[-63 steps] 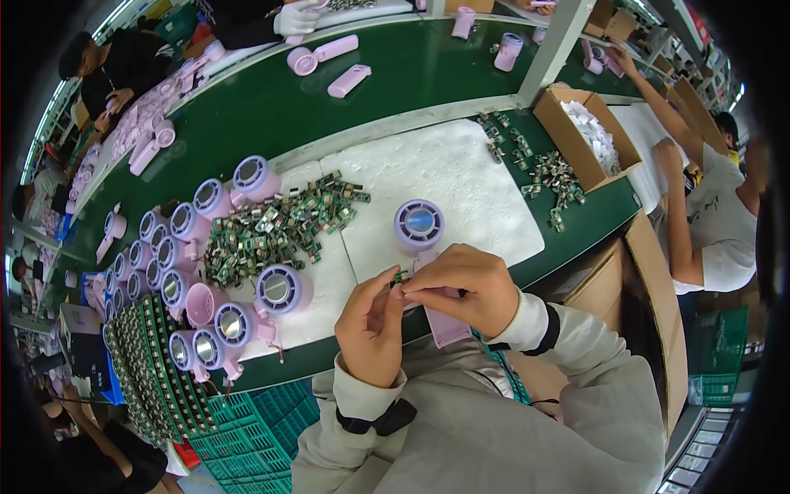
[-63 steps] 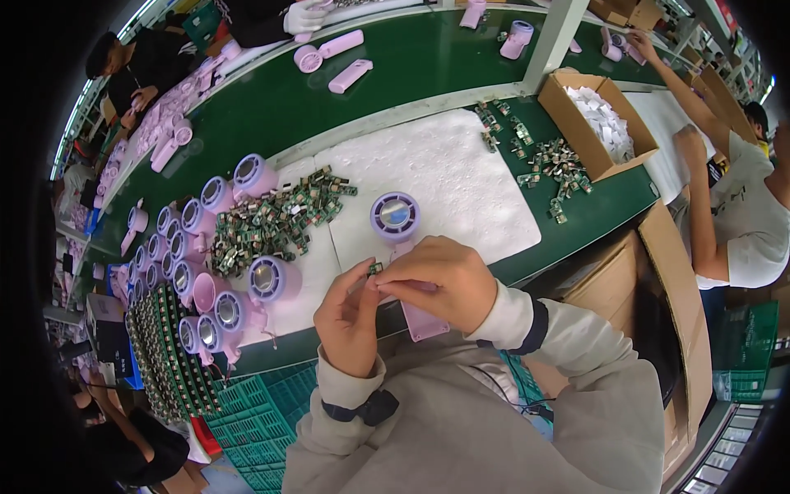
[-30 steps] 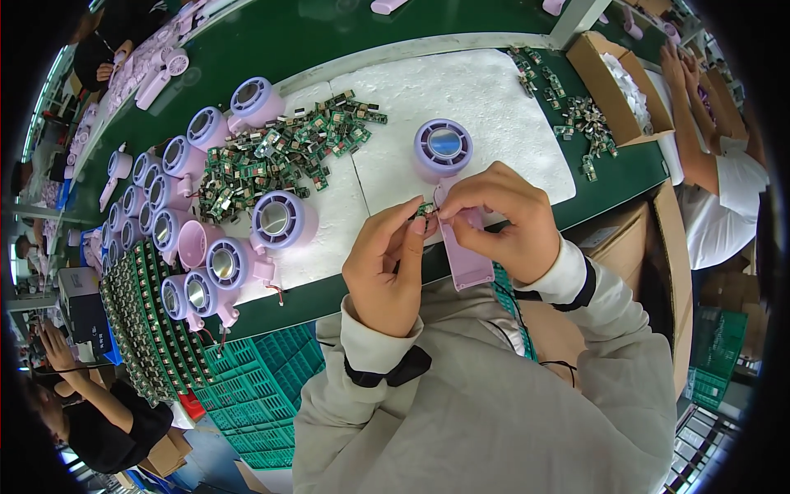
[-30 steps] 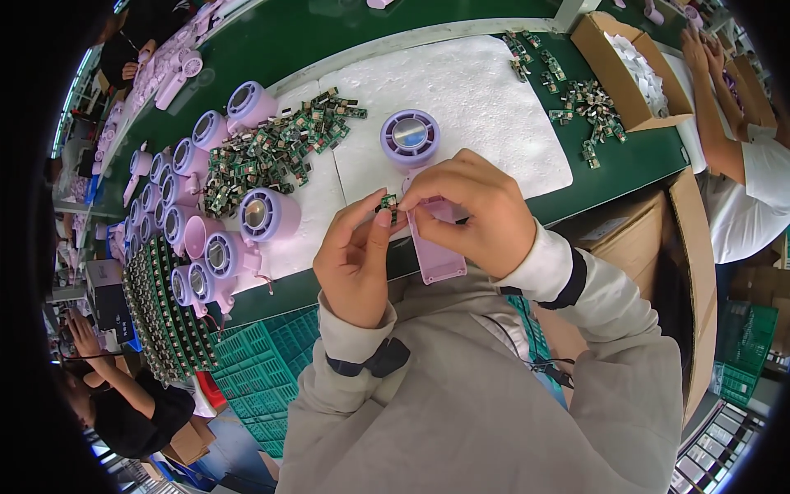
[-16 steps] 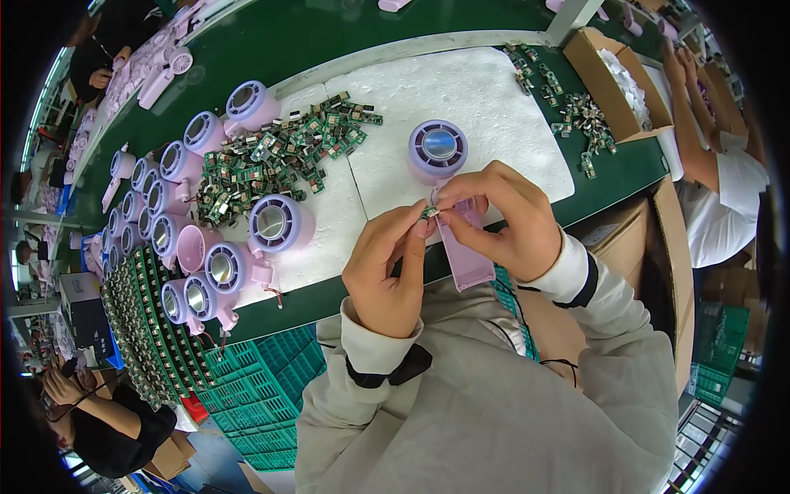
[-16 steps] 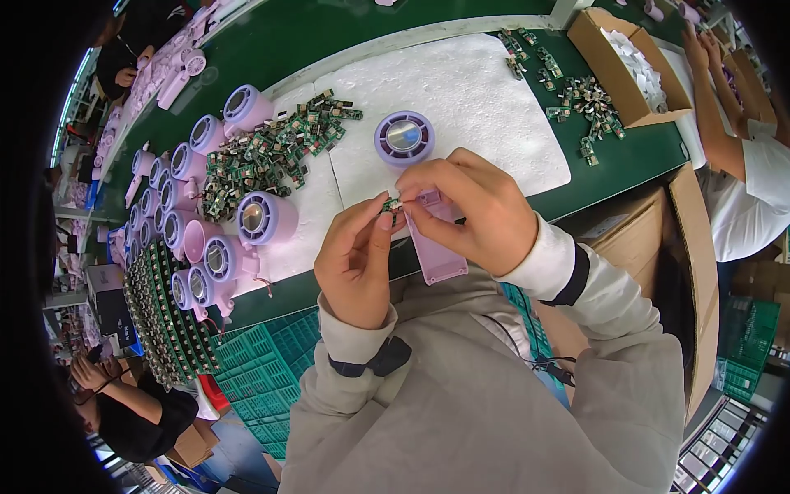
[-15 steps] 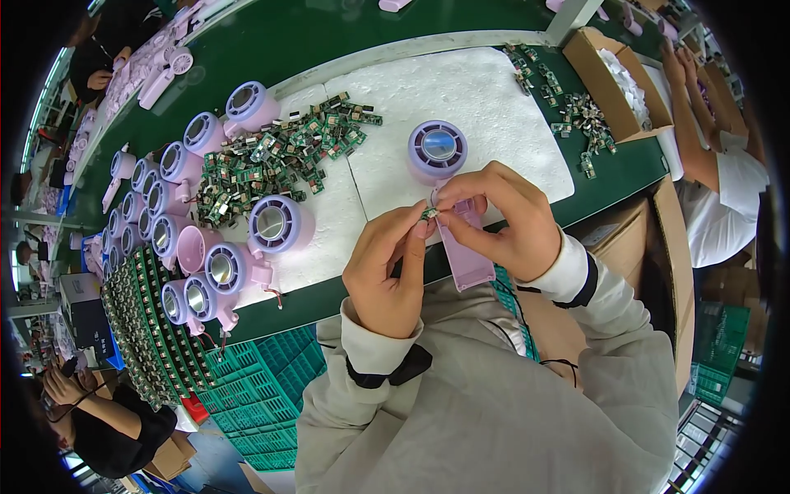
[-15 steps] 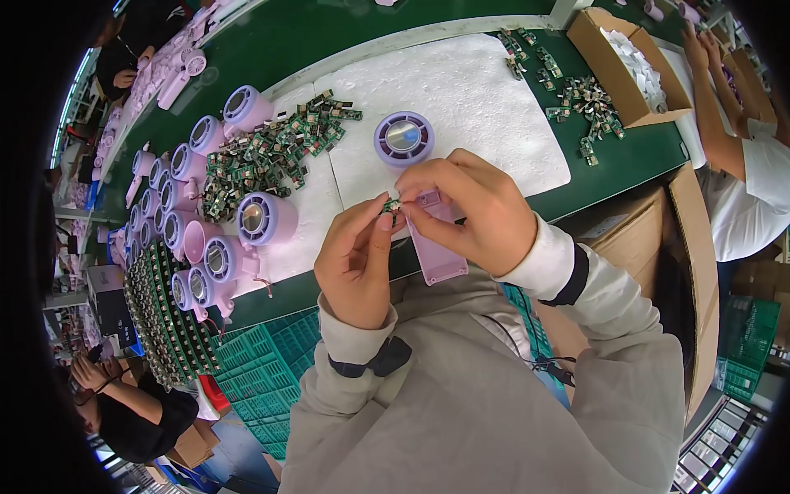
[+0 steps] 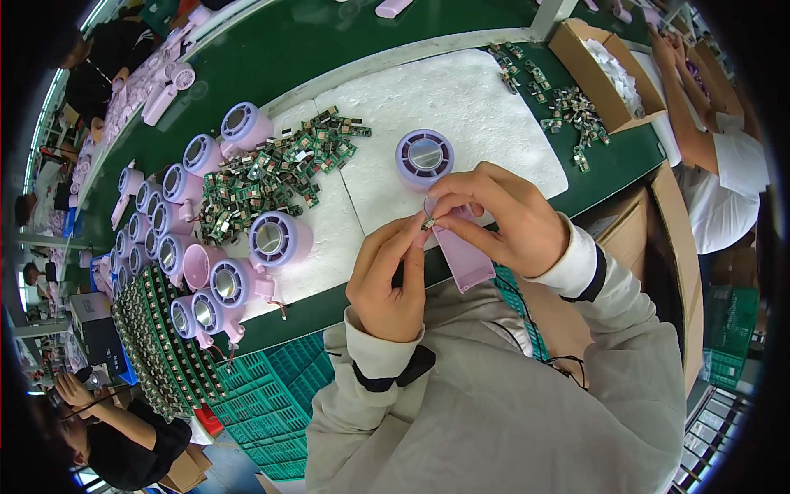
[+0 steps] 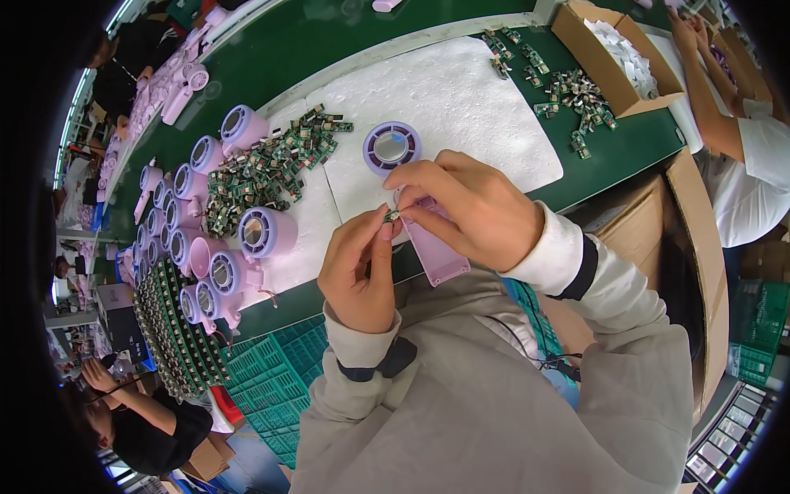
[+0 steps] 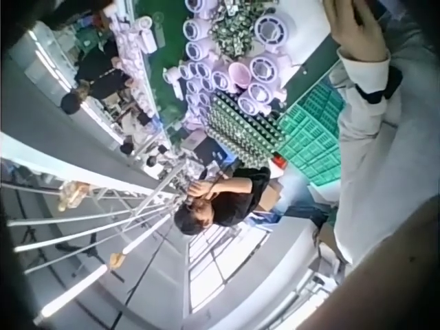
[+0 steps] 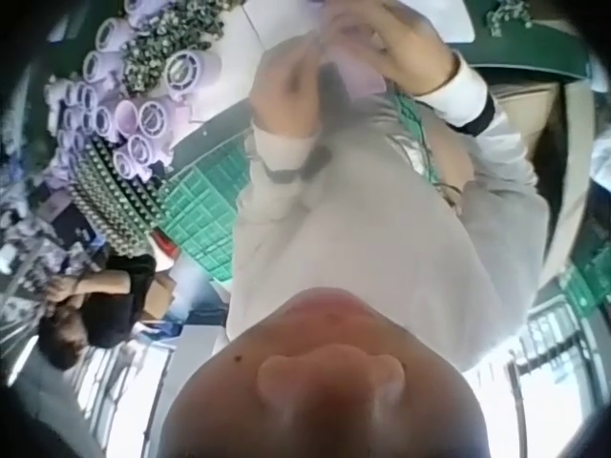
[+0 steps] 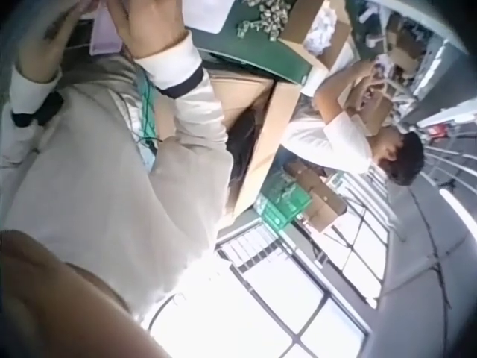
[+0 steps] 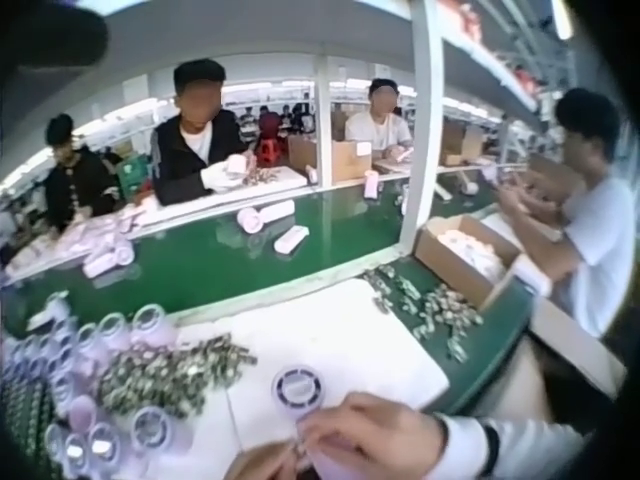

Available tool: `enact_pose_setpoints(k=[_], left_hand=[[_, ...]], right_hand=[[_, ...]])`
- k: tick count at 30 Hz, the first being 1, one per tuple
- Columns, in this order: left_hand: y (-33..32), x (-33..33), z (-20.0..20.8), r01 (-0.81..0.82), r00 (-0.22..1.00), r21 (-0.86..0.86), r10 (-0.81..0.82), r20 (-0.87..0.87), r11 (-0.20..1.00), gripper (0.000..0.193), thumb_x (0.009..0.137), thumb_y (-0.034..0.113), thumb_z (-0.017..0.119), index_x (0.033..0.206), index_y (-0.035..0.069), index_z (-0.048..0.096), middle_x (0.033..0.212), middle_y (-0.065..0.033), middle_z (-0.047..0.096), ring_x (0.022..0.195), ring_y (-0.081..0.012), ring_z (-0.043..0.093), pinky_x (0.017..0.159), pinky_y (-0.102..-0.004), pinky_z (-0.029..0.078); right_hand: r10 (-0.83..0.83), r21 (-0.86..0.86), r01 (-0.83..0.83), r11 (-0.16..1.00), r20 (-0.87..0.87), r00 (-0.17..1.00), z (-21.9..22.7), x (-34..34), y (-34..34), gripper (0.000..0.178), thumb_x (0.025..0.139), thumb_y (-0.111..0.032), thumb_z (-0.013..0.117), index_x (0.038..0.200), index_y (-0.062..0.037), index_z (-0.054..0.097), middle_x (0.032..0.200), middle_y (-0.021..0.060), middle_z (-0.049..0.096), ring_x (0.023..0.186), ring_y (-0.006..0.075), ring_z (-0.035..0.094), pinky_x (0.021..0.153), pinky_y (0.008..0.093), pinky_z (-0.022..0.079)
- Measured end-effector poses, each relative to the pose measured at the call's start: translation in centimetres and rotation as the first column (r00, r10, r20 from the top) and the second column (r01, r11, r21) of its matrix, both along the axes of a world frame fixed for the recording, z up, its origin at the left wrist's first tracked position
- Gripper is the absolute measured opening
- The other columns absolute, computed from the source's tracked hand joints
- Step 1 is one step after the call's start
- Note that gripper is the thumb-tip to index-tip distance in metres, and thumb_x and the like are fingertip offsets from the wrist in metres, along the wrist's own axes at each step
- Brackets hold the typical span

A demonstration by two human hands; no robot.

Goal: The person picks up a circuit board and a fan housing, connects a wire to the board, and fits the board into the housing. After setting the assembly down, they gather more circuit boards from a pile and arrange them on a foam pad.

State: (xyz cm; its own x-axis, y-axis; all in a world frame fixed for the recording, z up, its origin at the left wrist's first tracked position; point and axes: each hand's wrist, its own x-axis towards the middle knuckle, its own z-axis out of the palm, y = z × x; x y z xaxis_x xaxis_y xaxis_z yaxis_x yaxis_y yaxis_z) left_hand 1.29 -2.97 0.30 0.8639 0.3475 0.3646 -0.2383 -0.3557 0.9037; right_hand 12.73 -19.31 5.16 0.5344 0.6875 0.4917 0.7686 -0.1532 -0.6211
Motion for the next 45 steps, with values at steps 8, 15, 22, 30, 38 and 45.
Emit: enact_pose_setpoints(k=[8, 15, 22, 30, 38, 45], left_hand=[[0.0, -0.2, 0.1, -0.001, 1.0, -0.089, 0.002, 0.013, 0.996, 0.032, 0.096, -0.008, 0.065, 0.126, 0.003, 0.072, 0.113, -0.0146, 0.07, 0.096, -0.0236, 0.073, 0.081, -0.0315, 0.059], [-1.9, -0.3, -0.4, -0.22, 0.972, 0.265, 0.189, 0.137, 0.939, 0.036, 0.095, -0.01, 0.065, 0.129, 0.001, 0.07, 0.117, -0.0155, 0.067, 0.1, -0.0254, 0.073, 0.08, -0.031, 0.06], [-2.7, 0.3, -0.1, -0.266, 0.955, 0.308, 0.207, 0.213, 0.913, 0.037, 0.095, -0.01, 0.066, 0.13, 0.0, 0.07, 0.114, -0.0168, 0.067, 0.098, -0.0255, 0.071, 0.08, -0.0323, 0.058], [0.9, 3.0, 3.6, -0.211, 0.977, 0.519, 0.169, 0.127, 0.828, 0.033, 0.093, 0.001, 0.071, 0.127, 0.001, 0.07, 0.118, -0.0153, 0.066, 0.105, -0.0306, 0.07, 0.079, -0.0371, 0.06], [5.3, 7.9, 4.8, -0.302, 0.846, 0.758, 0.529, -0.065, 0.578, 0.027, 0.086, 0.0, 0.064, 0.112, 0.003, 0.07, 0.122, -0.0155, 0.067, 0.095, -0.0346, 0.07, 0.071, -0.042, 0.058], [6.6, 6.9, 5.8, -0.386, 0.9, 0.575, 0.432, 0.062, 0.721, 0.029, 0.084, -0.003, 0.063, 0.111, 0.002, 0.07, 0.109, -0.0146, 0.072, 0.089, -0.0334, 0.072, 0.071, -0.0406, 0.059]], right_hand=[[-0.079, 0.082, 0.11, 0.991, -0.315, 0.946, -0.8, -1.6, 0.5, 0.031, 0.088, 0.003, 0.077, 0.116, -0.0009, 0.065, 0.099, 0.0043, 0.077, 0.073, 0.009, 0.054, 0.066, 0.024, 0.046], [-0.153, 0.161, 0.316, 0.935, -0.621, 0.769, -0.9, -4.6, 2.0, 0.026, 0.089, 0.003, 0.078, 0.112, -0.0014, 0.068, 0.099, 0.0021, 0.077, 0.07, 0.0026, 0.047, 0.063, 0.0208, 0.04], [-0.19, 0.185, 0.361, 0.914, -0.592, 0.784, -1.3, -4.0, 1.9, 0.023, 0.087, 0.002, 0.078, 0.108, -0.0007, 0.071, 0.091, 0.0021, 0.075, 0.066, 0.0032, 0.047, 0.059, 0.0201, 0.041], [-0.291, 0.083, 0.365, 0.927, -0.453, 0.843, -1.7, 0.2, 0.4, 0.025, 0.084, 0.0, 0.083, 0.105, -0.0041, 0.07, 0.094, 0.0014, 0.076, 0.068, 0.0043, 0.047, 0.066, 0.0223, 0.039], [-0.198, -0.057, 0.197, 0.979, -0.013, 0.98, 0.6, 3.0, 0.4, 0.041, 0.083, -0.009, 0.085, 0.121, -0.0048, 0.068, 0.113, 0.0074, 0.071, 0.09, 0.0142, 0.058, 0.078, 0.0292, 0.047], [0.177, -0.47, -0.293, 0.833, -0.276, 0.945, 5.5, 10.6, 4.5, 0.057, 0.094, -0.026, 0.077, 0.145, -0.0113, 0.059, 0.12, 0.01, 0.068, 0.103, 0.021, 0.064, 0.088, 0.0329, 0.053]])
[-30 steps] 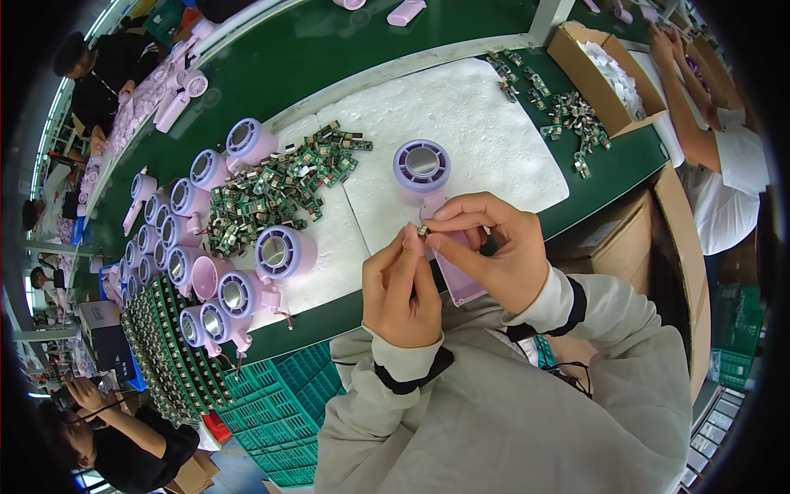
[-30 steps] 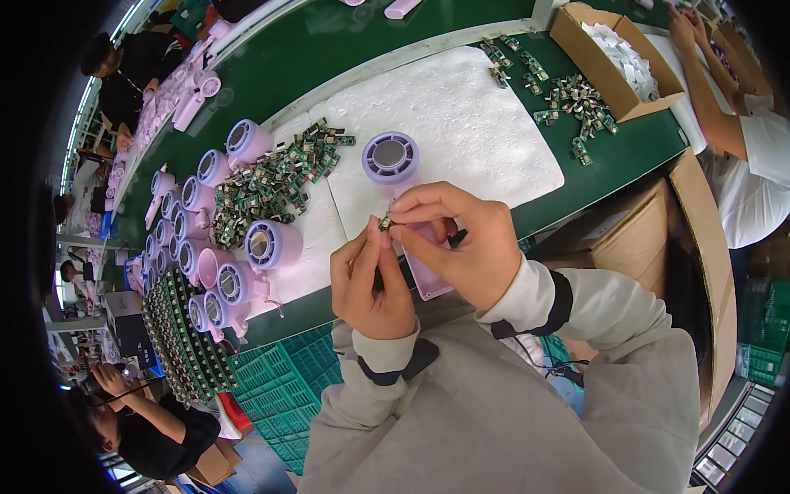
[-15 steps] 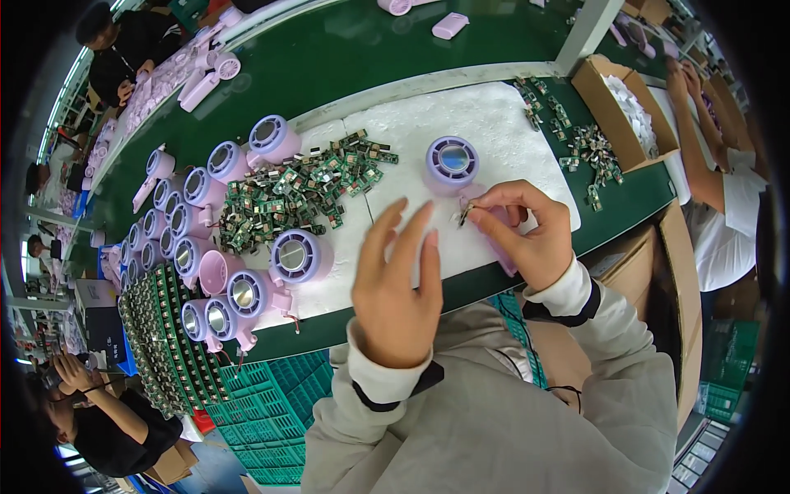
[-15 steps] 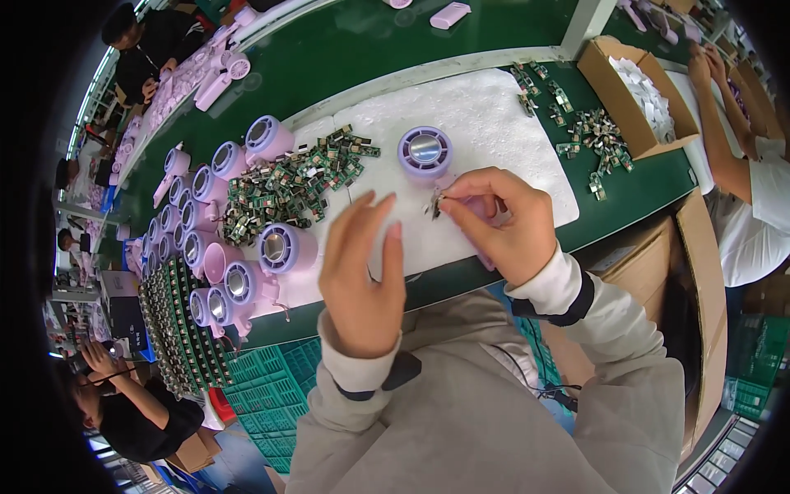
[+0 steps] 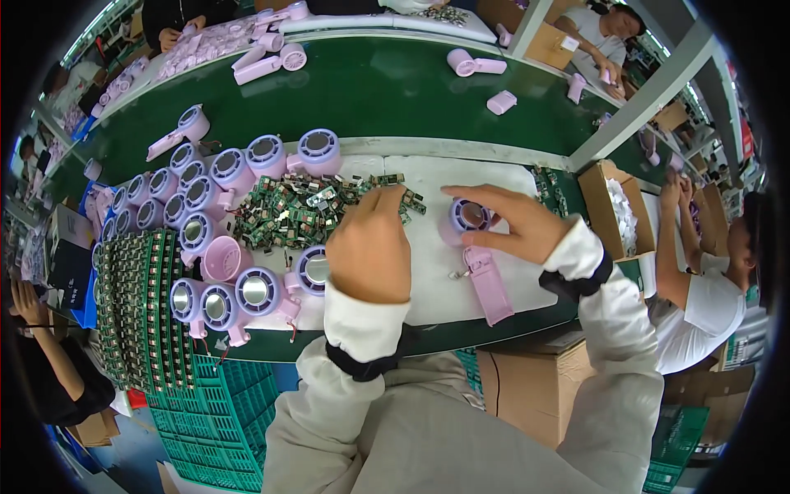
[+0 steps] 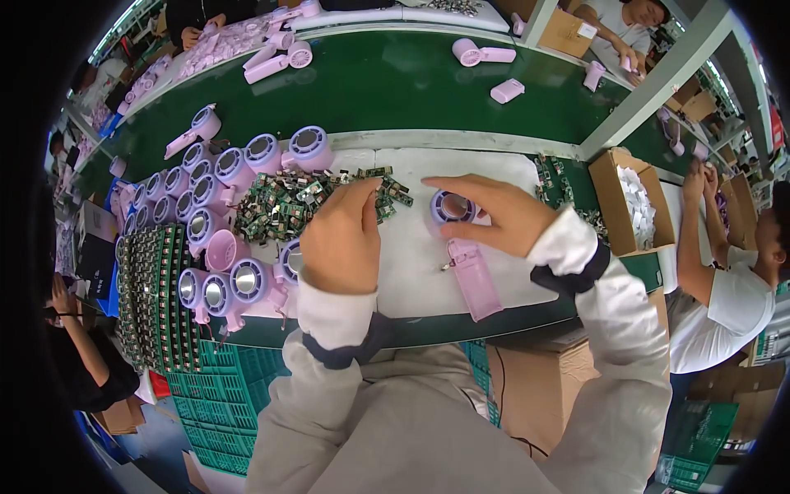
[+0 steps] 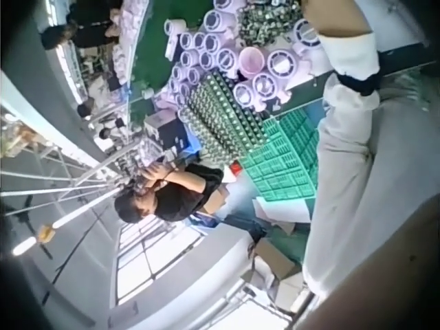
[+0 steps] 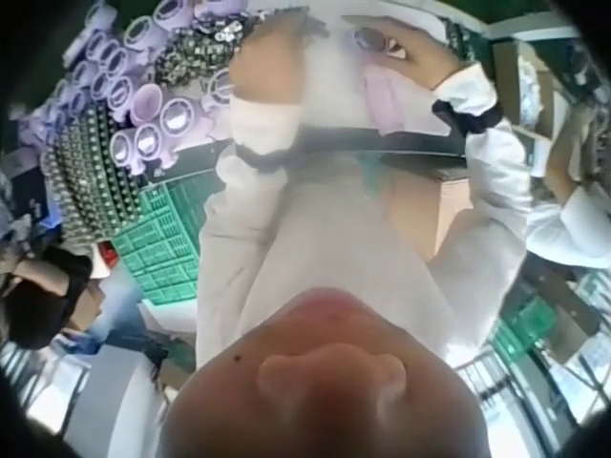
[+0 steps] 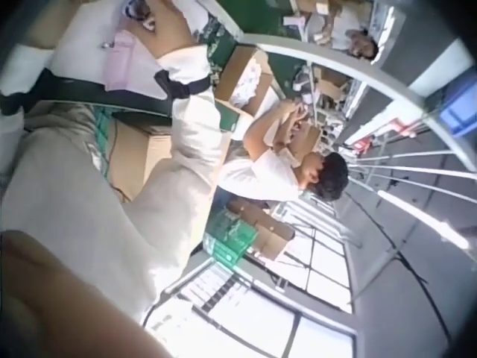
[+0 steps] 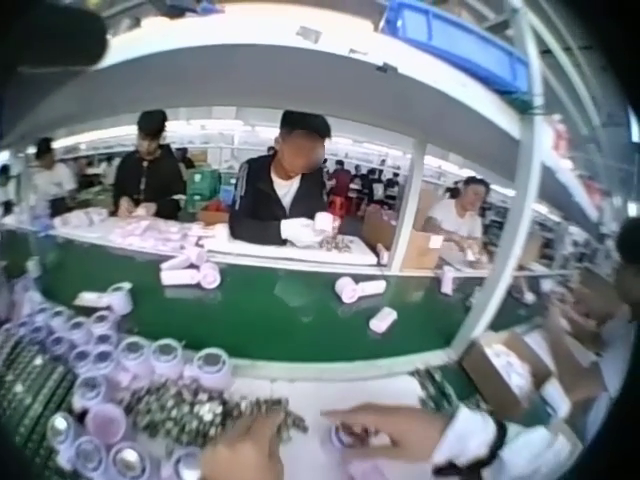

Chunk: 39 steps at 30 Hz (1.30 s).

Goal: The person picks up a circuit board and a fan housing, connects a wire to the board, and fits the board into the housing. After setting the assembly down, they gather more circuit boards from a pile and arrange them on a foam pad.

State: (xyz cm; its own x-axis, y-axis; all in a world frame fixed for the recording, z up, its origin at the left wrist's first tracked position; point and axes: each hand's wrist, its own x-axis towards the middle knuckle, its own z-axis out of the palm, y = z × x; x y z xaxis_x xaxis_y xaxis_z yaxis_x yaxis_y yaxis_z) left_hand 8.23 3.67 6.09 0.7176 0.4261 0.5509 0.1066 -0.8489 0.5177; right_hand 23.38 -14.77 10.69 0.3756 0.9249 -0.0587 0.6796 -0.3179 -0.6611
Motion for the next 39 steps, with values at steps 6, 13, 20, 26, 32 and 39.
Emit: enact_pose_setpoints(k=[6, 13, 20, 26, 32, 39], left_hand=[[-4.6, -3.9, -1.5, 0.345, 0.931, -0.1, -0.327, 0.162, 0.933, 0.034, 0.087, -0.001, 0.069, 0.12, 0.005, 0.071, 0.111, -0.0124, 0.074, 0.083, -0.0292, 0.072, 0.072, -0.0375, 0.058], [-4.4, -6.5, -4.9, 0.406, 0.913, -0.41, -0.386, 0.135, 0.817, 0.033, 0.084, -0.004, 0.071, 0.116, 0.006, 0.072, 0.105, -0.0131, 0.073, 0.089, -0.0321, 0.073, 0.077, -0.0377, 0.061], [-3.5, -6.5, -4.9, 0.417, 0.906, -0.461, -0.397, 0.144, 0.783, 0.03, 0.084, -0.002, 0.073, 0.113, 0.006, 0.072, 0.104, -0.0118, 0.073, 0.087, -0.0308, 0.073, 0.075, -0.0366, 0.061], [-3.6, -6.4, -4.5, 0.457, 0.883, -0.409, -0.46, 0.098, 0.79, 0.039, 0.076, 0.005, 0.07, 0.114, 0.004, 0.069, 0.103, -0.0169, 0.068, 0.091, -0.0375, 0.068, 0.076, -0.0443, 0.058], [-3.5, -5.7, -4.0, 0.451, 0.882, -0.496, -0.456, 0.12, 0.742, 0.026, 0.086, -0.001, 0.072, 0.111, 0.007, 0.072, 0.104, -0.0115, 0.073, 0.088, -0.0301, 0.072, 0.075, -0.0375, 0.06], [-3.9, -6.4, -4.6, 0.415, 0.908, -0.503, -0.38, 0.177, 0.758, 0.024, 0.087, -0.003, 0.072, 0.11, 0.004, 0.072, 0.102, -0.014, 0.073, 0.09, -0.0317, 0.071, 0.075, -0.0366, 0.059]], right_hand=[[-0.45, 0.08, 0.444, 0.892, 0.08, 0.889, -3.5, 14.3, 2.6, 0.052, 0.098, -0.043, 0.07, 0.135, -0.0076, 0.065, 0.107, 0.0171, 0.074, 0.085, 0.0278, 0.072, 0.079, 0.0367, 0.059], [-0.677, -0.122, 0.681, 0.722, 0.077, 0.732, -4.5, 24.6, 9.3, 0.059, 0.093, -0.052, 0.071, 0.132, -0.008, 0.066, 0.108, 0.0183, 0.075, 0.1, 0.0339, 0.074, 0.089, 0.0443, 0.059], [-0.536, 0.031, 0.736, 0.676, 0.706, 0.463, -7.4, 31.6, 12.2, 0.09, 0.082, -0.062, 0.078, 0.15, -0.0089, 0.051, 0.137, 0.028, 0.06, 0.126, 0.0426, 0.06, 0.108, 0.0501, 0.049], [-0.664, 0.05, 0.911, 0.408, 0.702, 0.259, -10.5, 38.7, 11.6, 0.09, 0.079, -0.055, 0.083, 0.149, -0.0134, 0.046, 0.149, 0.0208, 0.048, 0.128, 0.0428, 0.059, 0.103, 0.0511, 0.054], [-0.624, 0.151, 0.76, 0.632, 0.68, 0.384, -7.6, 41.1, 7.1, 0.088, 0.079, -0.052, 0.085, 0.148, -0.0119, 0.049, 0.135, 0.0227, 0.061, 0.121, 0.0396, 0.064, 0.099, 0.0486, 0.055], [-0.754, 0.356, 0.673, 0.648, 0.179, 0.632, 4.3, 25.2, 1.8, 0.065, 0.096, -0.048, 0.069, 0.144, -0.0051, 0.055, 0.121, 0.0155, 0.069, 0.105, 0.0265, 0.07, 0.092, 0.0375, 0.055]])
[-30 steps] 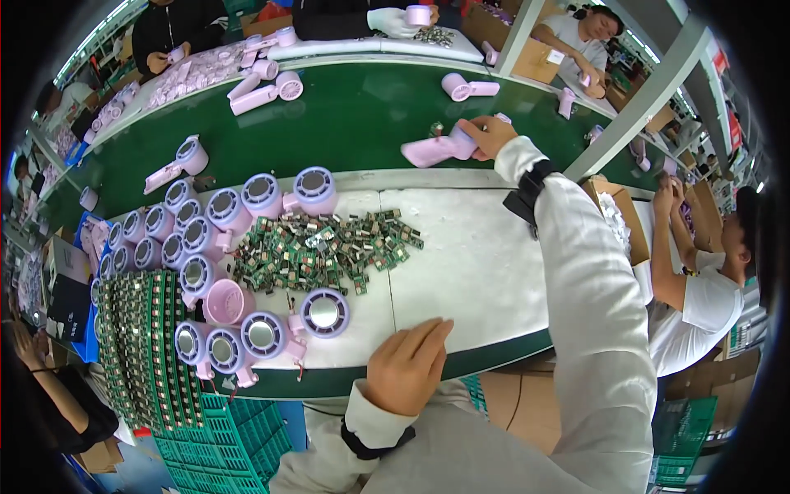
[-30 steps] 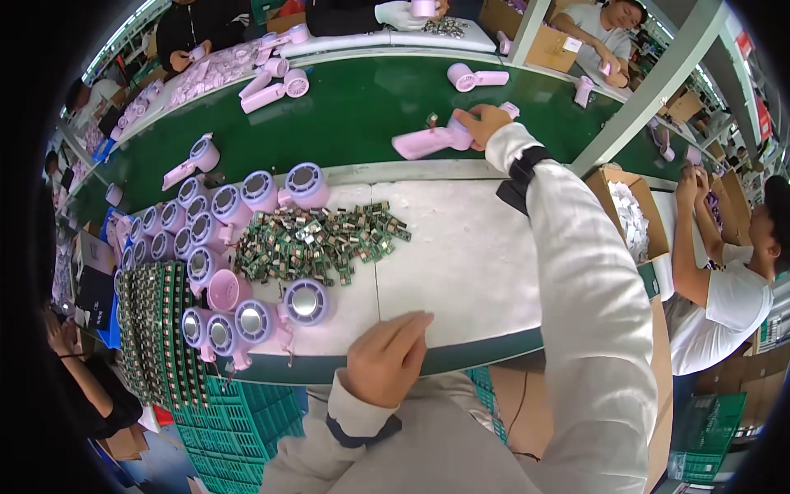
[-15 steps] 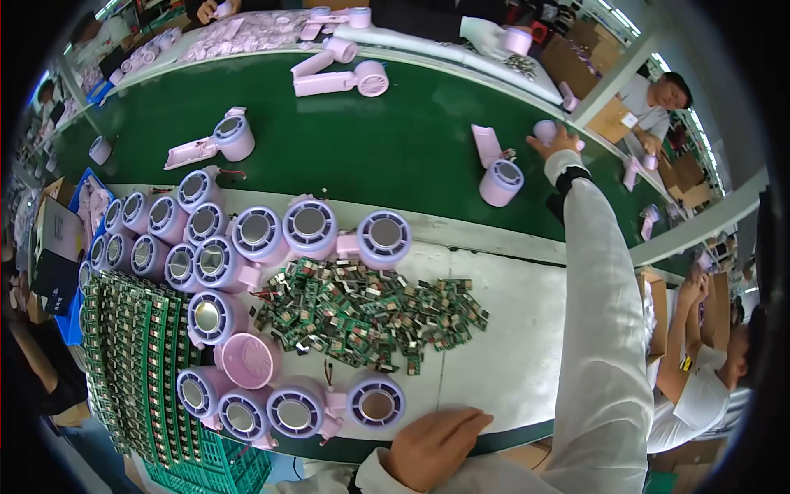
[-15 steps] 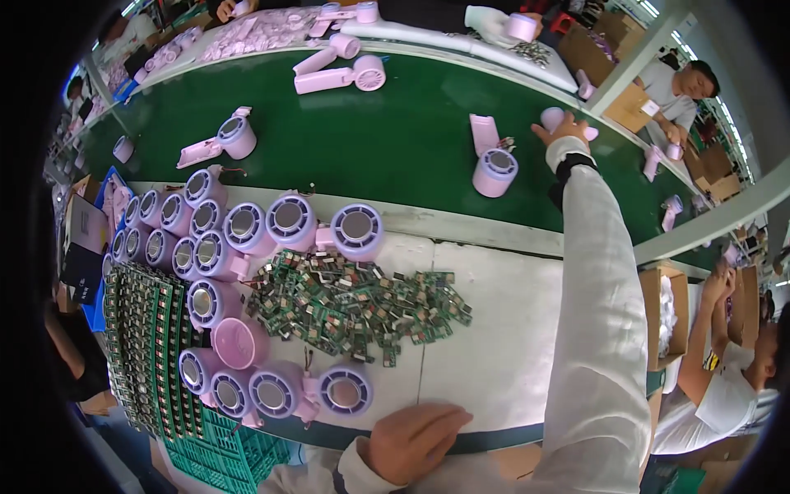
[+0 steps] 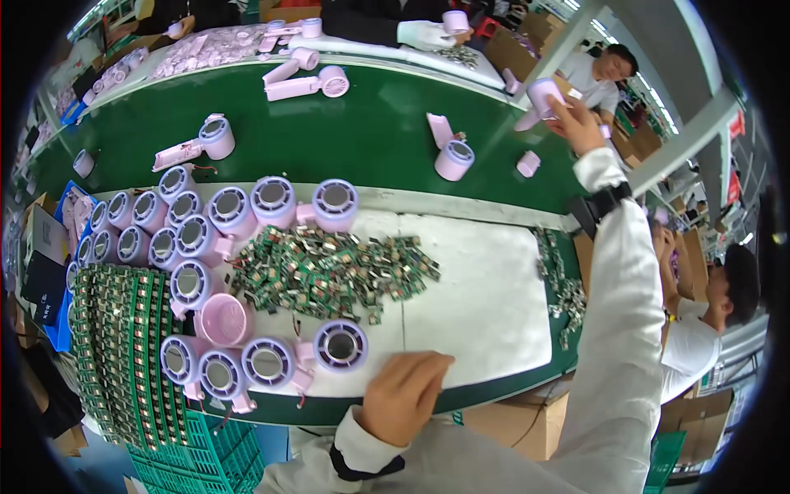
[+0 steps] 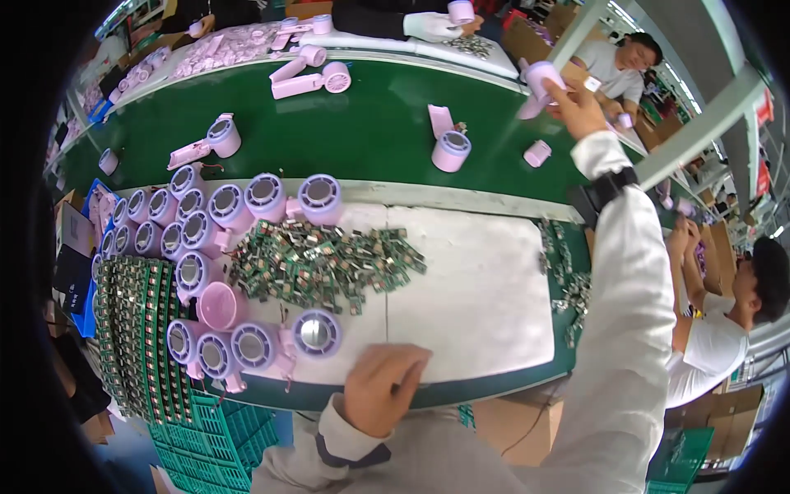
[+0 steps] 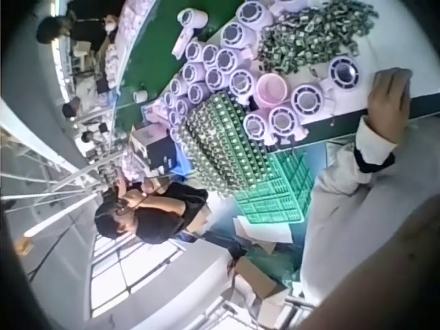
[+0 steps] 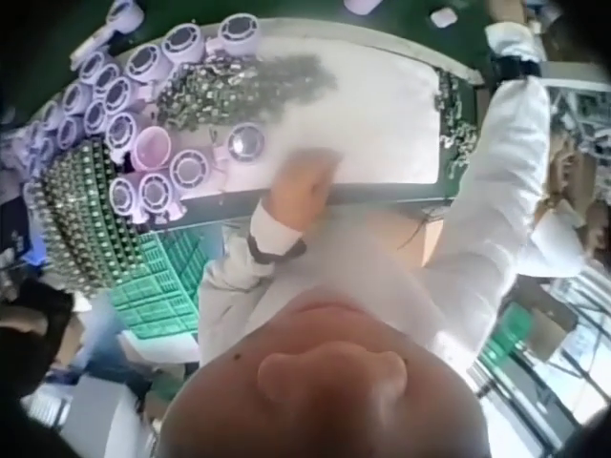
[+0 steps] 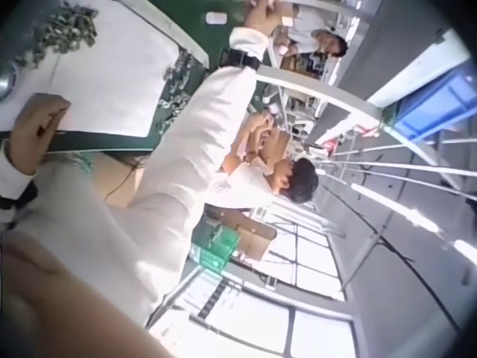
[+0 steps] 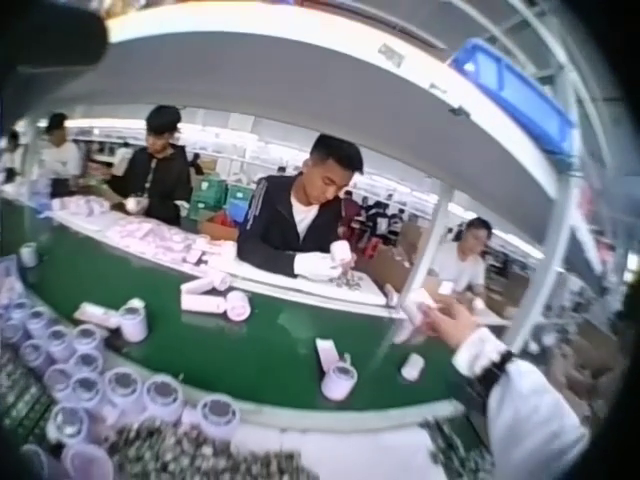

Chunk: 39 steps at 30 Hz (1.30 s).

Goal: The person picks up a circuit board and a fan housing, connects a wire to the board, and fits the board into the housing. After setting the assembly down, they gather more circuit boards from a pile and arrange them on a foam pad.

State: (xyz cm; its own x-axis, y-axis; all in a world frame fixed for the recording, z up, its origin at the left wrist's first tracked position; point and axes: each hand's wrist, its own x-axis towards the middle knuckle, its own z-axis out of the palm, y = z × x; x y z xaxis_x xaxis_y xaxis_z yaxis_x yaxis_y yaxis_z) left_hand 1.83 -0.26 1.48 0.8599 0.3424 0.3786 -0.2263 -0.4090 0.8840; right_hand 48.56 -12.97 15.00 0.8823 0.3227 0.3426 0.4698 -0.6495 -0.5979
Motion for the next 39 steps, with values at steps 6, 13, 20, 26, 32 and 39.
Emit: enact_pose_setpoints(k=[6, 13, 20, 26, 32, 39], left_hand=[[0.1, -0.4, 0.0, -0.039, 0.998, -0.214, 0.049, 0.04, 0.976, 0.019, 0.095, -0.004, 0.068, 0.114, 0.0, 0.069, 0.102, -0.0129, 0.073, 0.092, -0.0227, 0.073, 0.081, -0.0321, 0.058], [0.5, 0.2, -0.6, 0.017, 1.0, -0.538, 0.0, 0.032, 0.842, 0.024, 0.099, -0.004, 0.064, 0.124, -0.004, 0.062, 0.105, -0.0097, 0.071, 0.096, -0.0171, 0.072, 0.086, -0.0282, 0.056], [0.0, -0.7, -0.2, 0.192, 0.98, -0.411, -0.195, 0.035, 0.891, 0.023, 0.098, -0.004, 0.065, 0.122, -0.002, 0.066, 0.106, -0.0105, 0.073, 0.095, -0.0177, 0.073, 0.083, -0.029, 0.057], [-0.5, -0.9, -0.5, 0.303, 0.952, 0.04, -0.304, 0.034, 0.952, 0.023, 0.092, -0.004, 0.07, 0.115, 0.002, 0.071, 0.107, -0.0129, 0.074, 0.09, -0.0231, 0.075, 0.076, -0.0304, 0.059], [-0.8, -0.7, -0.4, 0.317, 0.937, 0.238, -0.343, 0.074, 0.918, 0.024, 0.088, -0.004, 0.073, 0.111, 0.003, 0.072, 0.105, -0.0146, 0.075, 0.084, -0.0287, 0.075, 0.07, -0.0324, 0.06], [-0.7, -0.7, -0.6, 0.334, 0.93, 0.247, -0.361, 0.073, 0.91, 0.025, 0.086, -0.004, 0.074, 0.11, 0.002, 0.072, 0.103, -0.0147, 0.075, 0.083, -0.0289, 0.075, 0.069, -0.0326, 0.06]], right_hand=[[0.476, 0.652, -0.12, 0.749, -0.403, 0.782, 6.2, -16.9, -7.2, 0.049, 0.107, -0.044, 0.049, 0.132, -0.0025, 0.056, 0.105, 0.0084, 0.069, 0.079, 0.0164, 0.066, 0.07, 0.0276, 0.052], [0.568, 0.639, 0.268, 0.721, -0.767, 0.3, -4.2, -27.4, -6.9, 0.041, 0.106, -0.039, 0.036, 0.106, -0.0059, 0.061, 0.079, 0.002, 0.06, 0.05, 0.0087, 0.04, 0.042, 0.0217, 0.029], [0.574, 0.638, 0.082, 0.766, -0.736, 0.36, -11.4, -28.2, -6.4, 0.042, 0.107, -0.039, 0.035, 0.105, -0.0081, 0.063, 0.08, -0.0001, 0.059, 0.05, 0.0079, 0.037, 0.043, 0.024, 0.029], [0.324, 0.421, -0.112, 0.9, -0.474, 0.819, -9.5, -29.5, -6.3, 0.025, 0.104, -0.022, 0.052, 0.115, -0.0074, 0.068, 0.074, -0.0015, 0.056, 0.05, 0.0075, 0.04, 0.045, 0.0239, 0.03], [0.462, -0.091, -0.479, 0.873, -0.158, 0.873, -5.6, -34.8, -6.8, 0.025, 0.089, -0.007, 0.074, 0.115, -0.0087, 0.073, 0.071, 0.0008, 0.061, 0.057, 0.0129, 0.056, 0.056, 0.0265, 0.046], [0.613, -0.312, -0.609, 0.729, -0.099, 0.784, -7.9, -34.9, -6.0, 0.027, 0.087, -0.009, 0.074, 0.114, -0.0108, 0.075, 0.08, 0.0107, 0.07, 0.071, 0.026, 0.071, 0.064, 0.0339, 0.055]])
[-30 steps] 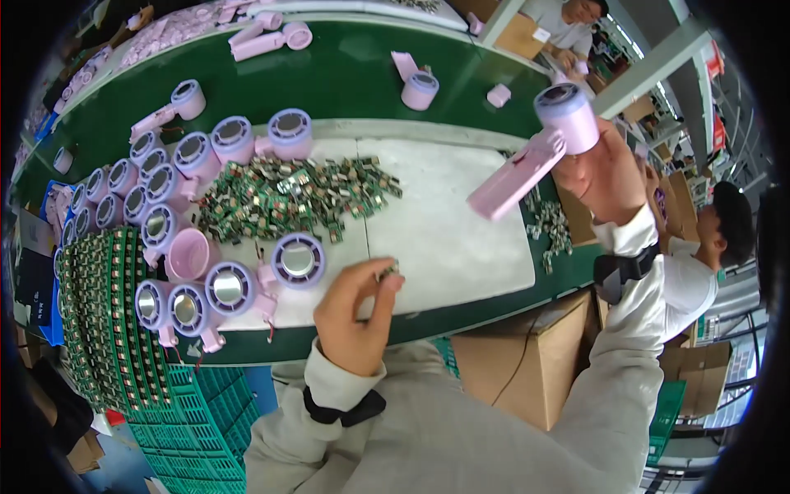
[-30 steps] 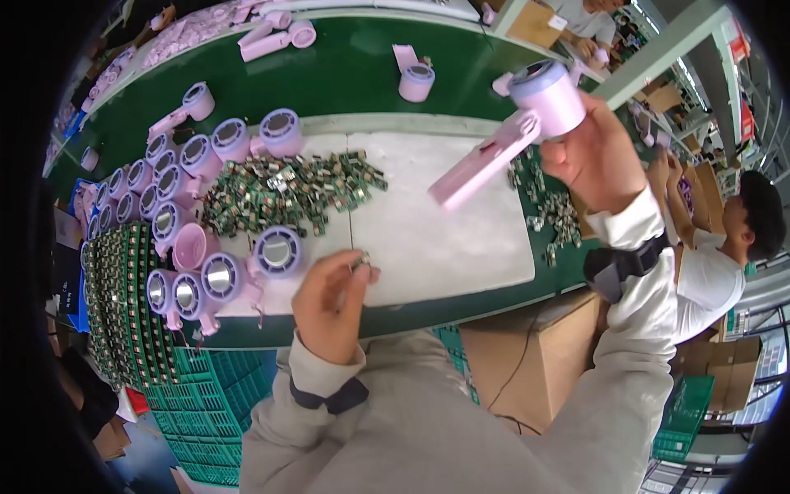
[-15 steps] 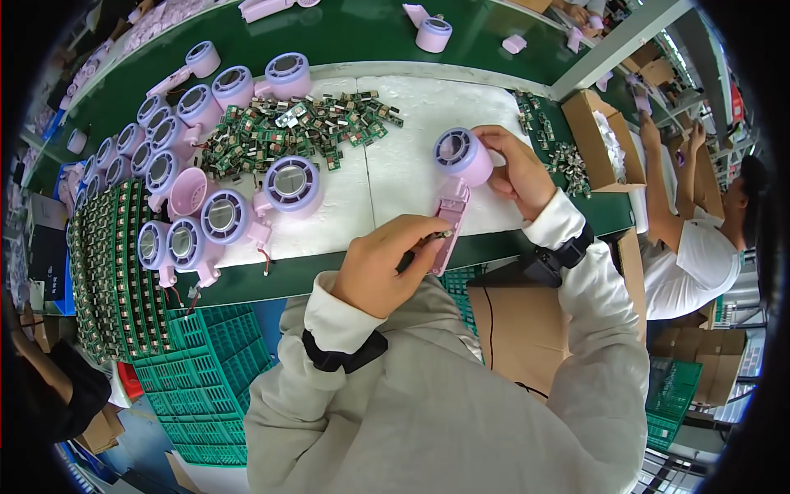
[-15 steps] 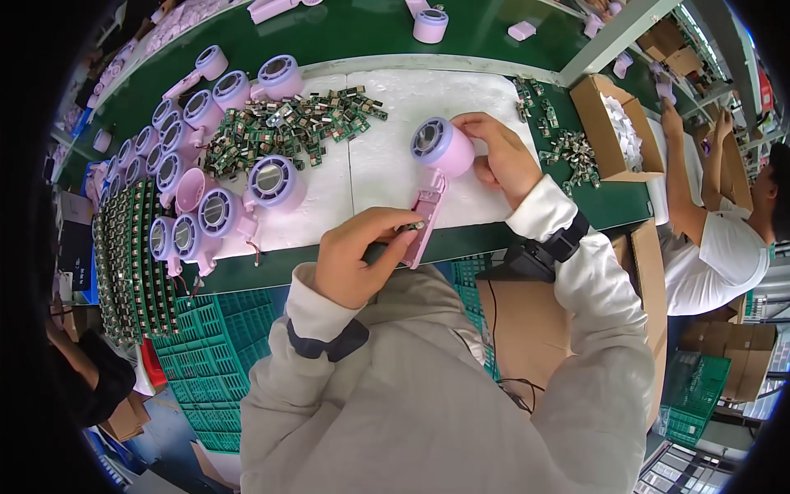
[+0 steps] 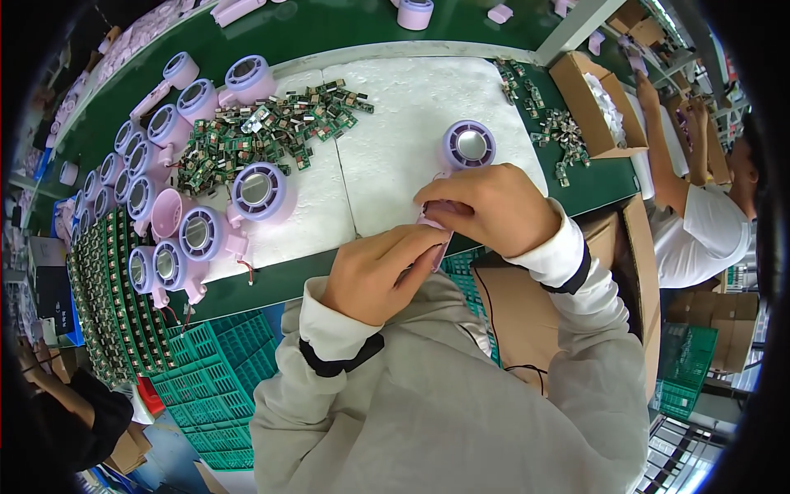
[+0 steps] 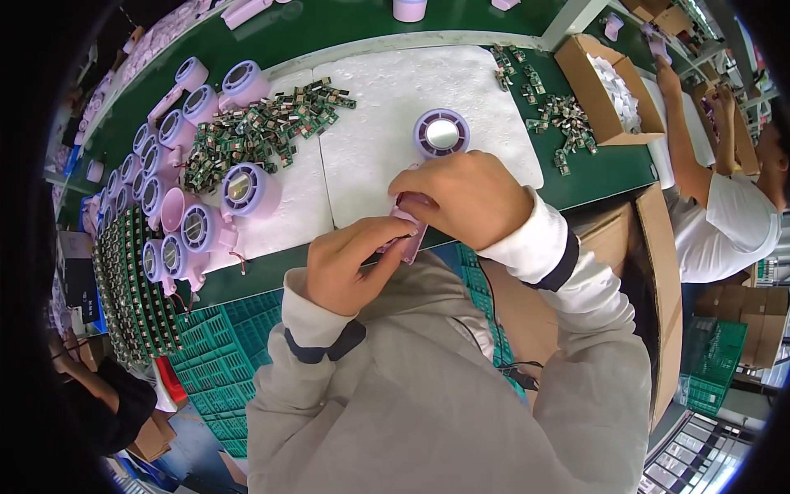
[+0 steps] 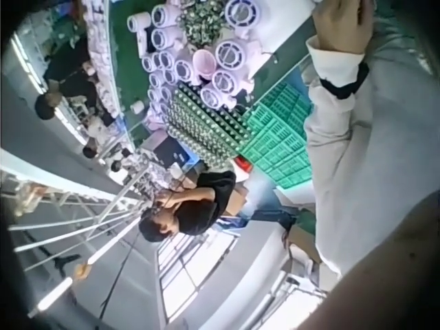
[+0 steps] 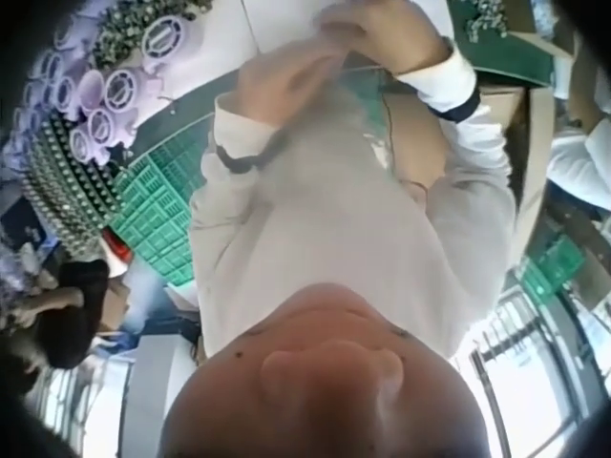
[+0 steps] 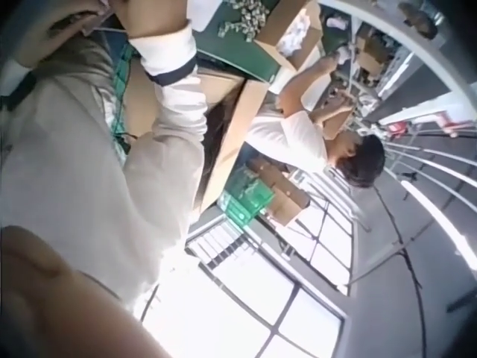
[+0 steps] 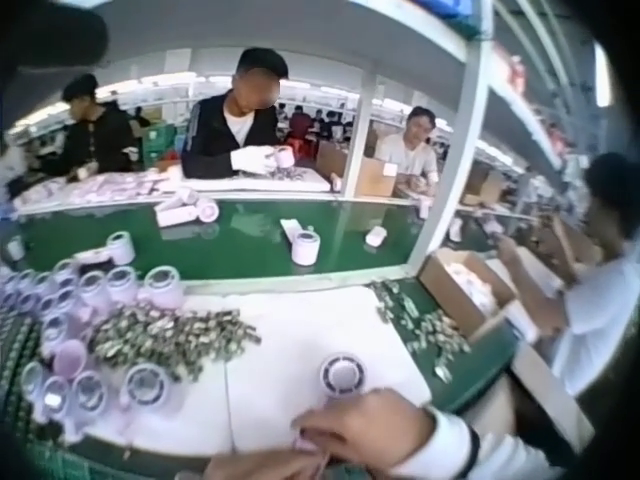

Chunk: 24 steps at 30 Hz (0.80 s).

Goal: The person picks up a circuit board and a fan housing, connects a wire to the board, and fits the board into the housing. After setting the assembly down, they gather more circuit boards from a pile and arrange them on a foam pad.

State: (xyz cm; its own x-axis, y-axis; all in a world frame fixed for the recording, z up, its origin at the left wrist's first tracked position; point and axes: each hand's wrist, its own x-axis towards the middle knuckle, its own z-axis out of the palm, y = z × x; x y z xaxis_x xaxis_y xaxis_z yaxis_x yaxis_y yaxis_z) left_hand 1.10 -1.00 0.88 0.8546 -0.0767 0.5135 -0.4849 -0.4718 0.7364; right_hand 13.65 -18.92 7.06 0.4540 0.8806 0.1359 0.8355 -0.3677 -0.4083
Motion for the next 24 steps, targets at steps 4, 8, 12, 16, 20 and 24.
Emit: enact_pose_setpoints(k=[4, 8, 12, 16, 20, 24], left_hand=[[-0.2, -0.3, 0.1, -0.026, 1.0, -0.007, 0.026, -0.017, 1.0, 0.026, 0.085, -0.005, 0.074, 0.11, 0.002, 0.072, 0.102, -0.015, 0.075, 0.084, -0.0281, 0.075, 0.07, -0.032, 0.06], [-0.4, -0.5, 0.3, -0.055, 0.997, -0.067, 0.051, -0.066, 0.996, 0.025, 0.086, -0.007, 0.073, 0.11, 0.002, 0.072, 0.101, -0.0136, 0.075, 0.085, -0.0248, 0.076, 0.072, -0.031, 0.06], [-0.5, -0.4, 0.5, -0.058, 0.992, -0.138, 0.041, -0.121, 0.989, 0.024, 0.091, -0.007, 0.071, 0.113, 0.0, 0.07, 0.103, -0.0123, 0.075, 0.088, -0.0205, 0.076, 0.077, -0.0309, 0.061], [-0.8, -0.5, -0.1, -0.14, 0.974, -0.336, 0.068, -0.217, 0.931, 0.026, 0.093, -0.007, 0.07, 0.118, -0.002, 0.068, 0.107, -0.0129, 0.073, 0.092, -0.0195, 0.075, 0.079, -0.0301, 0.061], [-1.2, -0.1, 0.3, -0.293, 0.939, -0.542, 0.13, -0.319, 0.788, 0.026, 0.096, -0.005, 0.068, 0.122, -0.003, 0.067, 0.11, -0.0133, 0.072, 0.095, -0.0188, 0.075, 0.083, -0.03, 0.061], [-0.7, 1.0, 0.9, -0.348, 0.92, -0.578, 0.152, -0.36, 0.738, 0.026, 0.098, -0.004, 0.066, 0.124, -0.003, 0.066, 0.11, -0.0129, 0.072, 0.096, -0.0185, 0.074, 0.086, -0.0297, 0.06]], right_hand=[[0.079, 0.124, -0.096, 0.988, 0.139, 0.987, -1.5, 0.4, -0.6, 0.023, 0.089, -0.01, 0.074, 0.112, -0.0099, 0.076, 0.08, 0.0111, 0.071, 0.073, 0.0297, 0.071, 0.064, 0.0357, 0.056], [0.032, 0.272, -0.062, 0.96, 0.116, 0.993, -3.0, 0.3, -0.4, 0.017, 0.089, -0.01, 0.075, 0.105, -0.0084, 0.077, 0.077, 0.01, 0.07, 0.071, 0.0283, 0.07, 0.063, 0.0356, 0.055], [-0.136, 0.357, 0.155, 0.921, -0.078, 0.988, -3.1, -0.9, 0.5, 0.013, 0.087, -0.011, 0.078, 0.099, -0.0073, 0.078, 0.071, 0.008, 0.067, 0.063, 0.0247, 0.067, 0.057, 0.0343, 0.052], [-0.282, 0.29, 0.293, 0.911, -0.08, 0.956, -3.2, -1.6, 0.9, 0.014, 0.083, -0.011, 0.081, 0.097, -0.0066, 0.078, 0.064, 0.0058, 0.064, 0.055, 0.0208, 0.062, 0.052, 0.0325, 0.048], [-0.245, 0.373, 0.235, 0.897, -0.021, 0.969, -3.8, -1.4, 0.8, 0.015, 0.081, -0.01, 0.082, 0.096, -0.0063, 0.077, 0.061, 0.0049, 0.062, 0.052, 0.0185, 0.059, 0.05, 0.0313, 0.046], [-0.213, 0.392, 0.189, 0.9, 0.017, 0.977, -3.8, -1.2, 0.8, 0.014, 0.081, -0.009, 0.08, 0.095, -0.006, 0.077, 0.062, 0.0055, 0.062, 0.052, 0.0188, 0.059, 0.051, 0.0314, 0.047]])
